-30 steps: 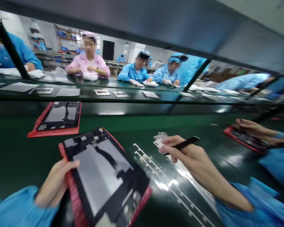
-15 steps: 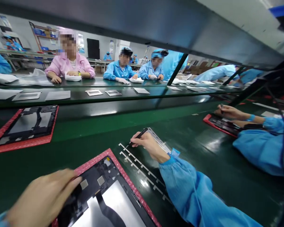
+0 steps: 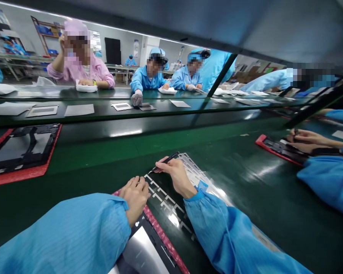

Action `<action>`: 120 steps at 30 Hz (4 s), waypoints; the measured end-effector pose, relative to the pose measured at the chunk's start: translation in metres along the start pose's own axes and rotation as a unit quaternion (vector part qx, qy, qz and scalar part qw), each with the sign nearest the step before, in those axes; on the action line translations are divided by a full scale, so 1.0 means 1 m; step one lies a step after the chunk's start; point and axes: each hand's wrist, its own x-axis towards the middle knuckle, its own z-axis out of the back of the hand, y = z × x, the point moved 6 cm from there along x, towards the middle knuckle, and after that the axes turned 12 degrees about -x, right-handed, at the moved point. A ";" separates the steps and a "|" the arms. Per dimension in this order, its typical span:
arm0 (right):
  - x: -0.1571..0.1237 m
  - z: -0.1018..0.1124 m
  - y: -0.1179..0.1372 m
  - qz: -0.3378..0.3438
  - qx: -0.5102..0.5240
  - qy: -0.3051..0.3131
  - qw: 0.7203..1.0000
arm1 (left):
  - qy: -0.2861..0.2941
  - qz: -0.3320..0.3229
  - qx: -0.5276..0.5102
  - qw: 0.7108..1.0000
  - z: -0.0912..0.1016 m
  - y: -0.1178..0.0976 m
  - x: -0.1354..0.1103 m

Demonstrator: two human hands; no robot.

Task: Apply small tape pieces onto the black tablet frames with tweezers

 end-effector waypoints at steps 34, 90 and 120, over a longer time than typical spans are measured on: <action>-0.169 -0.087 0.078 -0.164 0.056 0.071 0.982 | 0.054 0.067 -0.087 0.992 0.082 0.007 -0.219; -0.187 -0.118 0.047 -0.190 0.036 0.108 0.975 | 0.025 -0.087 -0.042 0.995 0.065 -0.015 -0.241; -0.189 -0.117 0.048 -0.138 -0.011 0.105 0.985 | 0.016 -0.070 -0.041 0.997 0.065 -0.015 -0.233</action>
